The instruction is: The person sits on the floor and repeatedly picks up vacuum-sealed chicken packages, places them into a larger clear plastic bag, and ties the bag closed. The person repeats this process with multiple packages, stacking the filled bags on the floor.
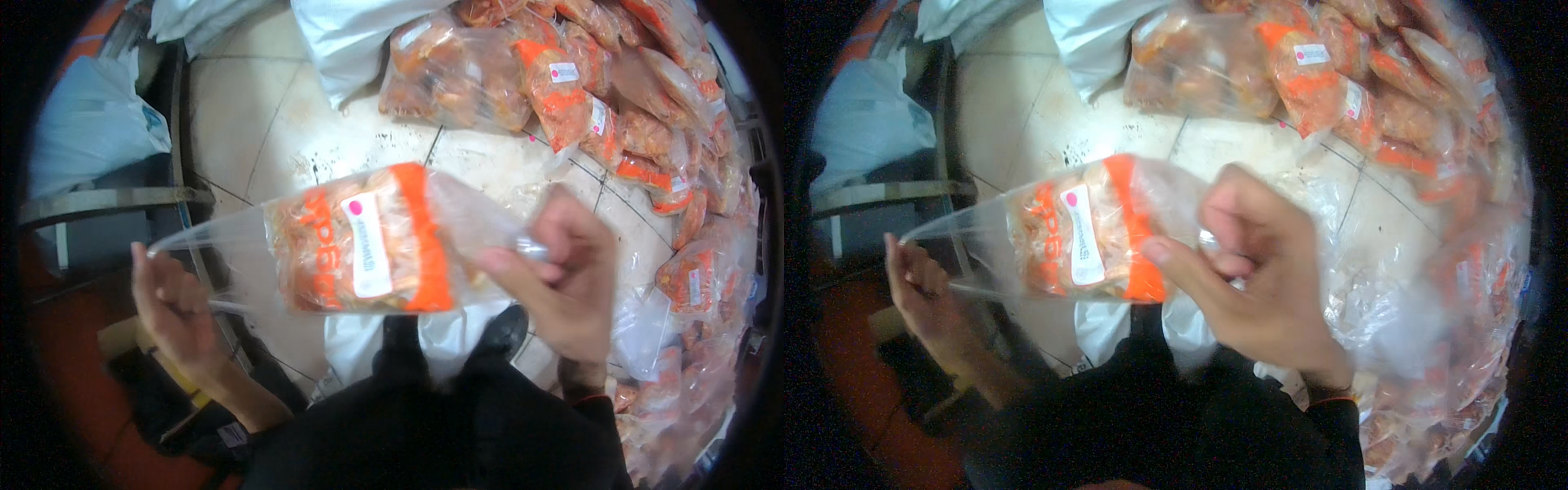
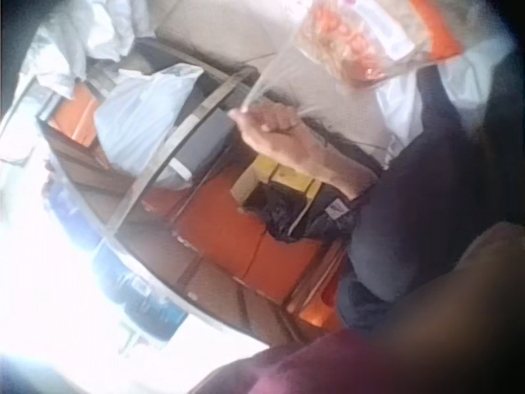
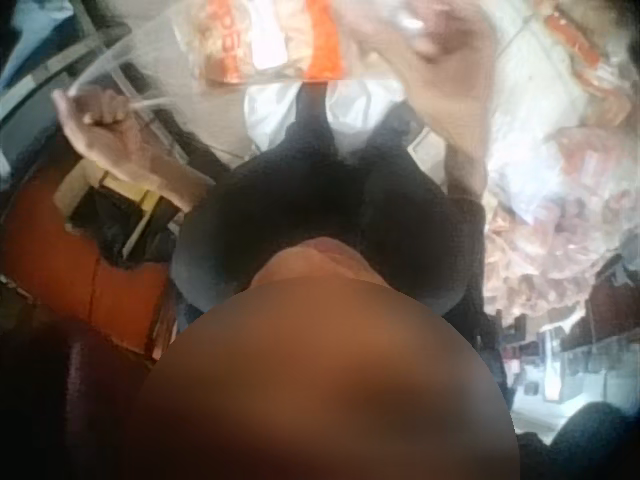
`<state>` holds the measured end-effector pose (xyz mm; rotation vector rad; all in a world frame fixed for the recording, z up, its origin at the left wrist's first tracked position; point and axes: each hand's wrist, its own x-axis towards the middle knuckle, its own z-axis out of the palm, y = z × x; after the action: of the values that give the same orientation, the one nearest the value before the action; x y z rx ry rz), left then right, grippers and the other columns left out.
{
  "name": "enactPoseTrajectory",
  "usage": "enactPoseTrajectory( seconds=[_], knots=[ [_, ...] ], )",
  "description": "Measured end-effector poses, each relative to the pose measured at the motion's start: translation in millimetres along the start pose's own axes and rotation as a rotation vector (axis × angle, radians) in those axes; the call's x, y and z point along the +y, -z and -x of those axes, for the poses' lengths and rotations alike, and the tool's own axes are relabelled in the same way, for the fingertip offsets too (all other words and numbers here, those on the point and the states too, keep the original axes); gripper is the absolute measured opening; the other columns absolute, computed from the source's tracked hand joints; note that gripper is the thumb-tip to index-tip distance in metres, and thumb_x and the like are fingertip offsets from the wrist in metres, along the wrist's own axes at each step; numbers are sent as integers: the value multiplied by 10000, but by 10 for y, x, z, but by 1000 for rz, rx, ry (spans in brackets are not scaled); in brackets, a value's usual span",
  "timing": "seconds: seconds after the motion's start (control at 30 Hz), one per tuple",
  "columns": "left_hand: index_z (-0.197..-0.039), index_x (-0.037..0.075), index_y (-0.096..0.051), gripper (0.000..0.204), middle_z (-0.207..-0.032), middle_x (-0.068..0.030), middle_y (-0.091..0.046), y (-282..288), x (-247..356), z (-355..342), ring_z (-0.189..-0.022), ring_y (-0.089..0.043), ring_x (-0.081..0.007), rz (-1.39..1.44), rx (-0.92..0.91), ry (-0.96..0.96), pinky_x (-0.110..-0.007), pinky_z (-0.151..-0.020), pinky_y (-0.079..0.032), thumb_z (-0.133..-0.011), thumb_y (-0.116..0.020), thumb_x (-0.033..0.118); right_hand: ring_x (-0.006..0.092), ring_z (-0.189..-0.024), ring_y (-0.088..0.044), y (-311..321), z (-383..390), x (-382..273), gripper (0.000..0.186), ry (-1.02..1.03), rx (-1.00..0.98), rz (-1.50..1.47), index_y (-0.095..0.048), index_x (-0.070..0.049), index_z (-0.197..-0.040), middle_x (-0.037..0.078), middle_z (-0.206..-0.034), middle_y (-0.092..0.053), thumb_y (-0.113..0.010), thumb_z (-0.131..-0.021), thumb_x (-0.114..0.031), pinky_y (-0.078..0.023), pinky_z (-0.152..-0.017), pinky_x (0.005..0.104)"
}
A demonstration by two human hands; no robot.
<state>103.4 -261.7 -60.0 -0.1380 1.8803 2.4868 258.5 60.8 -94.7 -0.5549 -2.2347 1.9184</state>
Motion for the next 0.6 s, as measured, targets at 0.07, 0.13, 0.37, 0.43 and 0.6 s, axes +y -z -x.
enactPoseTrajectory(
  seconds=[0.07,0.13,0.37,0.43,0.6],
  knots=[
    [-739,151,-417,344,-593,72,-276,97,91,19,-453,-185,-33,209,-169,-5,-240,-381,-162,-1061,-450,264,-6,-553,-392,133,119,-323,393,112,49,-152,-395,-118,-793,-67,-652,-443,-784,-795,-60,-344,-522,176],
    [-740,150,-414,346,-589,70,-283,47,97,54,-447,-208,-31,249,-294,42,-223,-375,-179,-1063,-443,270,23,-542,-416,266,186,-605,399,224,-7,-226,-403,-110,-769,-44,-646,-445,-800,-775,-68,-361,-518,194],
    [-1035,67,-539,163,-657,49,-466,-916,-980,236,-537,-421,-54,-287,-402,204,-239,-533,-411,-1016,-534,229,12,-611,-357,177,9,160,339,-246,167,-54,-419,-113,-719,-66,-667,-385,-716,-842,-7,-308,-548,209],
    [-1118,49,-529,191,-668,39,-472,-935,-1119,330,-559,-432,-58,-309,-541,212,-253,-556,-404,-1012,-537,207,6,-613,-348,491,109,425,367,-52,328,36,-388,-120,-711,-73,-668,-371,-707,-847,0,-293,-544,201],
    [-1066,26,-525,167,-566,74,-333,-765,-605,450,-466,-321,-37,-215,-573,278,-227,-457,-305,-1031,-486,184,-2,-571,-333,848,438,246,415,-6,397,-165,-358,-145,-690,-95,-623,-356,-715,-855,-11,-254,-516,169]
  ],
)
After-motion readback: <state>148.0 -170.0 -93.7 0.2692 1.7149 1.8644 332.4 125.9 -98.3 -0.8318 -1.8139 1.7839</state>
